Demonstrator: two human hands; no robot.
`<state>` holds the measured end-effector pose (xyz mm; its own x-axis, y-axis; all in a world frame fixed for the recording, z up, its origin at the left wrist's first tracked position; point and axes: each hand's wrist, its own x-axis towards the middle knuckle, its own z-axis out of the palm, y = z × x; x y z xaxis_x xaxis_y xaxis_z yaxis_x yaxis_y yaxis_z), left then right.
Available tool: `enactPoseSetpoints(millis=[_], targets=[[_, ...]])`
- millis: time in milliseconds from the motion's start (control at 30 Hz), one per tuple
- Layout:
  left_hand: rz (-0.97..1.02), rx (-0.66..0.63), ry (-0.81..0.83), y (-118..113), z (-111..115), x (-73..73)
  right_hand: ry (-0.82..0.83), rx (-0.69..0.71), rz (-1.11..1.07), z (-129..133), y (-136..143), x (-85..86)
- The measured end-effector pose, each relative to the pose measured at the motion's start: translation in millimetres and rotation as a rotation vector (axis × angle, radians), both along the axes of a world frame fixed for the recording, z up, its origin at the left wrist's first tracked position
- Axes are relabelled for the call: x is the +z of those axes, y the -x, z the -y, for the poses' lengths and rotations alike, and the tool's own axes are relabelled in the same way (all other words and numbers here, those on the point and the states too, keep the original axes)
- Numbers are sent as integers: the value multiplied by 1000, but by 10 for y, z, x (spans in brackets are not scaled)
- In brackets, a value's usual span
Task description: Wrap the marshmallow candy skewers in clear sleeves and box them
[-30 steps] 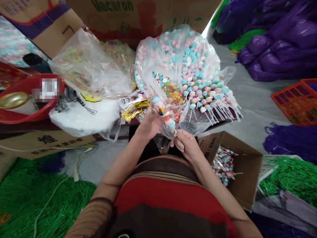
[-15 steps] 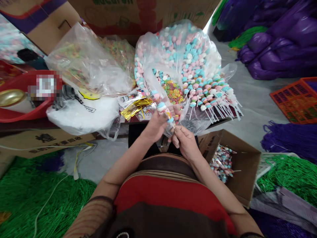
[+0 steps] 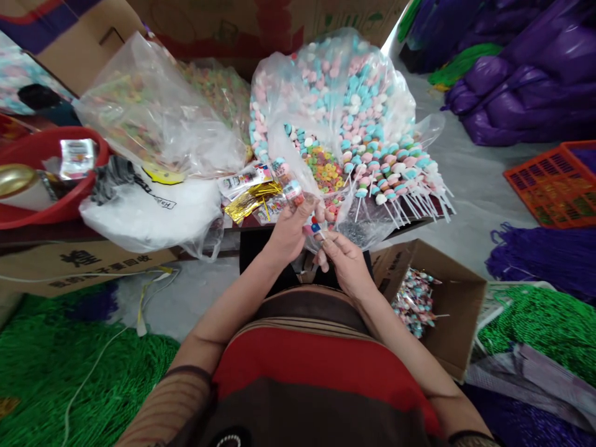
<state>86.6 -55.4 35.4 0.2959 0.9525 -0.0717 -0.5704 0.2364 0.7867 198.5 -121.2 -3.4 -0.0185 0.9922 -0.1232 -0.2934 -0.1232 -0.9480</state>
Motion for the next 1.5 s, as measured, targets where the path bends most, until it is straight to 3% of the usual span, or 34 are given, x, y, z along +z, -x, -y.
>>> enactPoseSetpoints(millis=[167, 300, 433, 600, 667, 733, 833, 1000, 1100, 1267, 1500], targets=[[-153, -129, -34, 37, 21, -63, -12, -30, -48, -11, 29, 36], [-277, -203, -185, 100, 55, -168, -22, -99, -123, -39, 23, 75], [-620, -55, -449, 211, -21, -194, -48, -116, -115, -50, -10, 79], [-1036, 137, -955, 218, -90, -213, -86, -118, -59, -57, -24, 43], [-1125, 187, -1098, 199, -87, -230, -99, -136, -28, -67, -30, 17], [-1116, 163, -1138, 210, -85, -236, -114, -138, -3, -77, -43, -7], [-951, -16, -987, 295, -117, -214, -144, -100, 19, -82, -70, -23], [-402, -74, -402, 350, -224, -124, -134, -60, 7, -69, -60, -23], [-168, -203, -167, 238, -212, -44, -118, -39, -24, -62, -20, -26], [-110, -350, 20, 65, -54, 10, -112, -16, -33, -41, 28, -14], [-147, -378, 86, 35, 48, -176, -74, -68, -82, -12, 152, -67]])
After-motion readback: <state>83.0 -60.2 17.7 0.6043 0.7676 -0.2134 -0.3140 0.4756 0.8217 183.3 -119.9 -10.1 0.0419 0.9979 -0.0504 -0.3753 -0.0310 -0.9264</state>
